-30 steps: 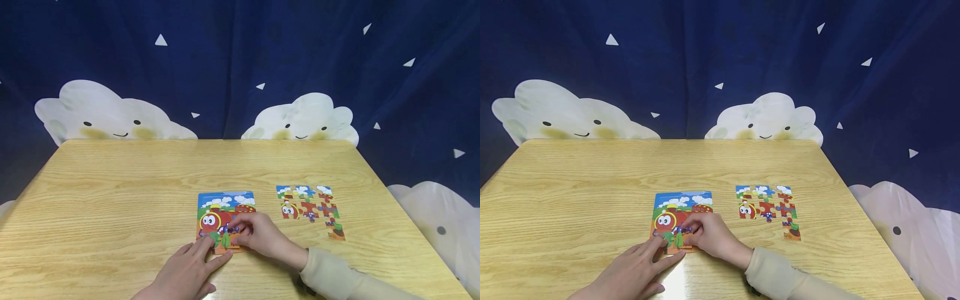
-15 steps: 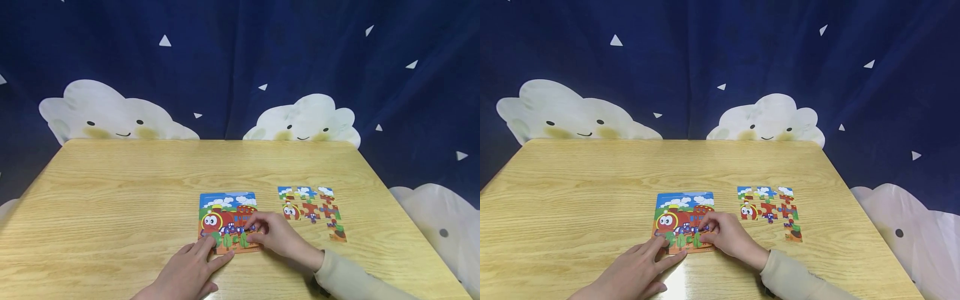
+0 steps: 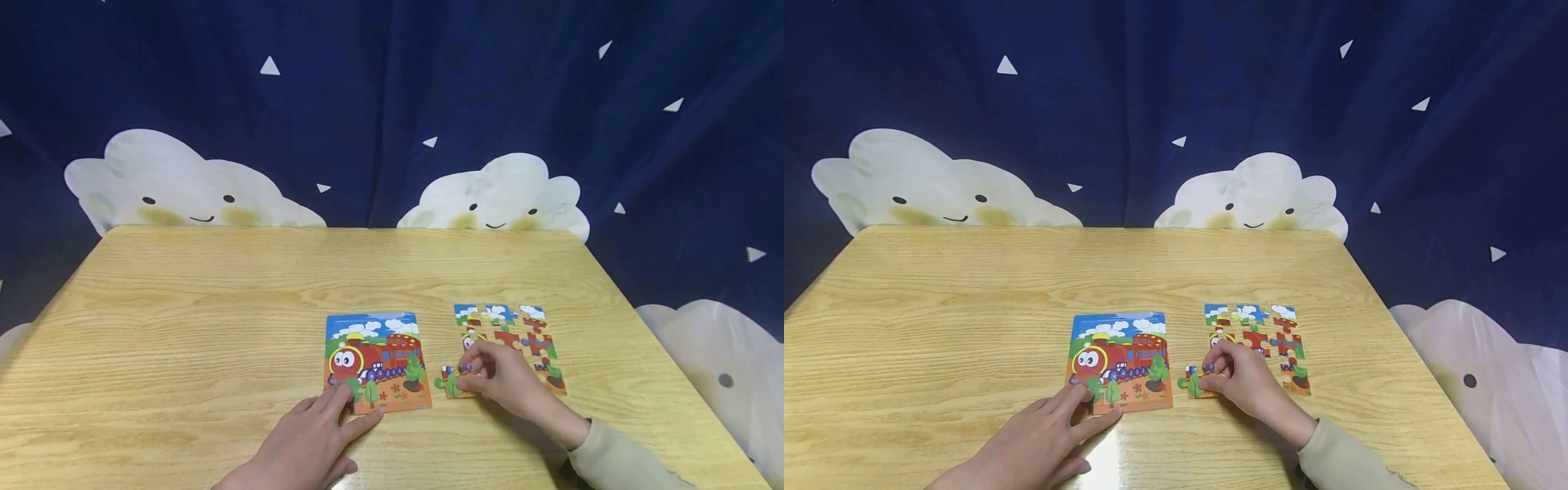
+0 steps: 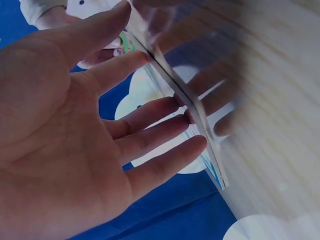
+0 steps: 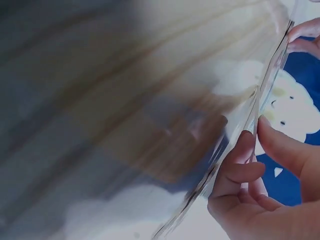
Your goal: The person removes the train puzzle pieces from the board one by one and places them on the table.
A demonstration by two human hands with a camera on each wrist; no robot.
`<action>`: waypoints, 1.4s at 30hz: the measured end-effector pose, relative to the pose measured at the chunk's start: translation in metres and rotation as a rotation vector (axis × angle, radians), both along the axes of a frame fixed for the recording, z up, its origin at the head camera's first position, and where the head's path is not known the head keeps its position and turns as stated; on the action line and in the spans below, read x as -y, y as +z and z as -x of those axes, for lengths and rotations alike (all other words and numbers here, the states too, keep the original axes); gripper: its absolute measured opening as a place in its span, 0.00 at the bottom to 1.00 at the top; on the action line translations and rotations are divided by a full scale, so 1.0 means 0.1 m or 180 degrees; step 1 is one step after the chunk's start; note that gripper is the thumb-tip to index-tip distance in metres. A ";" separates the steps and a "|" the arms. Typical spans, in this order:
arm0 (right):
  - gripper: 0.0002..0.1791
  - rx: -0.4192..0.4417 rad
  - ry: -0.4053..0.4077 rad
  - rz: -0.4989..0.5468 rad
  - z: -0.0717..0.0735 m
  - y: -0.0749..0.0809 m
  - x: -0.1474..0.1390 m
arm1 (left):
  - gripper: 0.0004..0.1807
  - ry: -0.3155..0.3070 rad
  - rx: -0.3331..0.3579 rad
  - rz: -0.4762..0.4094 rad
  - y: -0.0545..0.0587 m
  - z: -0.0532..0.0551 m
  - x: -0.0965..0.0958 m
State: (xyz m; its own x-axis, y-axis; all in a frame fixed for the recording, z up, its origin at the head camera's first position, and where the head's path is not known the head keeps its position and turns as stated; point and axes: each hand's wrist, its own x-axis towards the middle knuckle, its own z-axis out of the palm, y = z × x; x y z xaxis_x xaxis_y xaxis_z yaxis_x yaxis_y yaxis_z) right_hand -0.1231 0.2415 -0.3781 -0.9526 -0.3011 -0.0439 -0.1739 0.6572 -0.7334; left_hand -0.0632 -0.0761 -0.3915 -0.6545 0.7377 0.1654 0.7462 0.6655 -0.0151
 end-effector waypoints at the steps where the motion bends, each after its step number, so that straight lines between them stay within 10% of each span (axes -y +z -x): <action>1: 0.13 0.0004 -0.0050 -0.0019 0.00 0.00 -0.04 | 0.36 0.0002 -0.0015 -0.0008 0.00 0.00 0.00; 19: 0.12 -0.0397 -0.0576 -0.0598 -0.08 0.01 -0.65 | 0.36 -0.0008 -0.0037 -0.0132 -0.02 0.00 0.00; 42: 0.16 -0.0819 -0.0529 -0.0754 -0.10 -0.01 -0.64 | 0.37 -0.0070 -0.0030 -0.0173 -0.02 0.00 0.01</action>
